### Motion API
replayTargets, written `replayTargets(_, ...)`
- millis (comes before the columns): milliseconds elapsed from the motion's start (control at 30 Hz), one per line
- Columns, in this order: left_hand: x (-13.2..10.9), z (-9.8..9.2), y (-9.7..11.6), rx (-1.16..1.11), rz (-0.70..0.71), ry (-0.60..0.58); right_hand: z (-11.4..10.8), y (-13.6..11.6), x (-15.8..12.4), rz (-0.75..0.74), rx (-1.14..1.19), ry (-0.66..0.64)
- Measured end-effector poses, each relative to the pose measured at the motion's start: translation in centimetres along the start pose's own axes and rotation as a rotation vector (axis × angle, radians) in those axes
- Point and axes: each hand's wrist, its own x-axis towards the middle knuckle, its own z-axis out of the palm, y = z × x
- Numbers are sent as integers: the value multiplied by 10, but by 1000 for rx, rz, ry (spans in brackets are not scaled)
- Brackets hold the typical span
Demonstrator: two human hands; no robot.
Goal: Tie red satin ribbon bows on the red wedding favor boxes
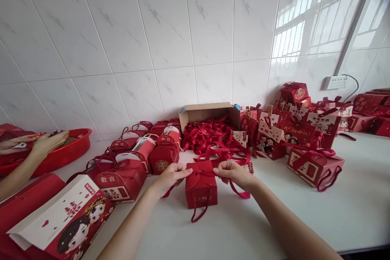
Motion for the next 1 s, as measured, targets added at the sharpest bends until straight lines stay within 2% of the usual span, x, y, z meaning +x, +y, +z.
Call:
replayTargets(200, 3, -6, 0, 18, 54, -55, -7, -6, -4, 49, -11, 30)
replayTargets(400, -1, 1, -7, -27, 101, 6, -8, -9, -14, 192, -29, 3)
replayTargets(567, -5, 7, -8, -55, 150, 88, -4, -20, -19, 5, 179, 42)
replayTargets(733, -10, 6, 5, 152, 376, 260, 9, -45, -12, -161, 243, 29)
replayTargets(833, -12, 11, 20, 281, 461, 287, 18, -56, -6, -156, 259, -4)
replayTargets(933, -9, 23, 33, 357, 496, 250, 25, -60, 0, -138, 269, -33)
replayTargets(1000, -5, 31, 39, 403, 503, 272, 28, -62, 2, -152, 228, -29)
